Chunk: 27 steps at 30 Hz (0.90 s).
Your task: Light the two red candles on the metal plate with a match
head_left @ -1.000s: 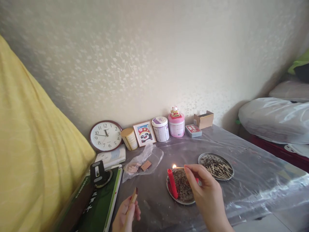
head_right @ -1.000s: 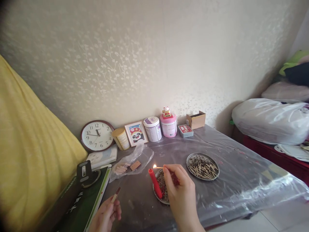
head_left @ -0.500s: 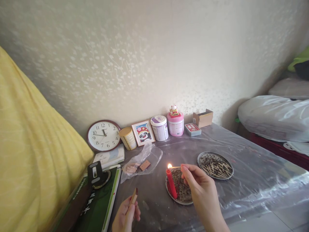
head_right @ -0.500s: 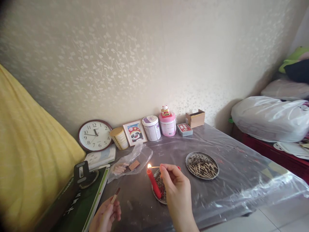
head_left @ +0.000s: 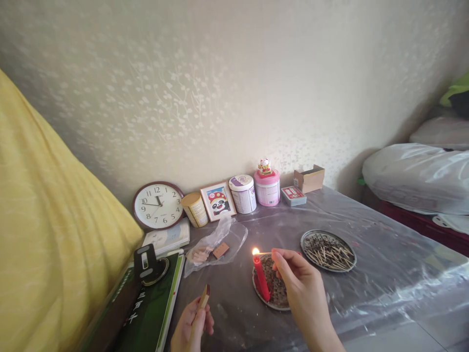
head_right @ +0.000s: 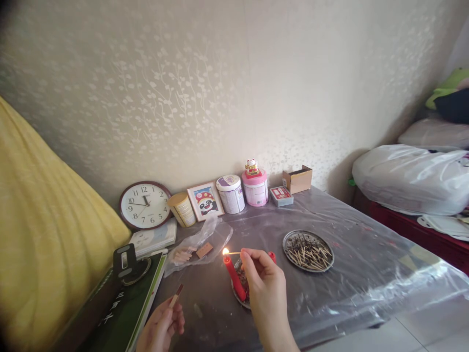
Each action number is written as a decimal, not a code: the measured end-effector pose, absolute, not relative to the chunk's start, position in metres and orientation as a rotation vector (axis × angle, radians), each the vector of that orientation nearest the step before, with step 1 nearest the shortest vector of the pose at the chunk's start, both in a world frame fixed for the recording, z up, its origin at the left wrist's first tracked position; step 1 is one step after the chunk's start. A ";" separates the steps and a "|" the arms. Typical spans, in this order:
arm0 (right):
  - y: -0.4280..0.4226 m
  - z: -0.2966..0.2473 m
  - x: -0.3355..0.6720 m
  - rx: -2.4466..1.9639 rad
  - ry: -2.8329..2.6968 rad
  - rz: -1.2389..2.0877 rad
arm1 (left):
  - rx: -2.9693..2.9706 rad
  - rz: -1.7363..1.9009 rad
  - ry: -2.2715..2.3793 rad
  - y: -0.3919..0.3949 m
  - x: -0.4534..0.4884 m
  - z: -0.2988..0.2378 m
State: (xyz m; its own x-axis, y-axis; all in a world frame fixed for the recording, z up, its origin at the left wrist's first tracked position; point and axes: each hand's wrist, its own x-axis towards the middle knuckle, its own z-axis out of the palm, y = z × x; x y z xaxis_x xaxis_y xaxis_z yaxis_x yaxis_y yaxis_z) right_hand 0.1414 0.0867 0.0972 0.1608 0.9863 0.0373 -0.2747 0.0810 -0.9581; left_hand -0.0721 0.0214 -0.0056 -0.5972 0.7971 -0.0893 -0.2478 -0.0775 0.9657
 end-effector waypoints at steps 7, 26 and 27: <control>0.088 0.092 0.142 -1.073 -0.994 1.062 | 0.607 1.821 1.450 0.021 -0.068 -0.002; 0.080 0.103 0.143 -1.037 -1.008 1.113 | 0.630 1.712 1.477 0.020 -0.078 -0.006; 0.081 0.103 0.144 -1.040 -1.013 1.101 | 0.643 1.704 1.480 0.020 -0.078 -0.006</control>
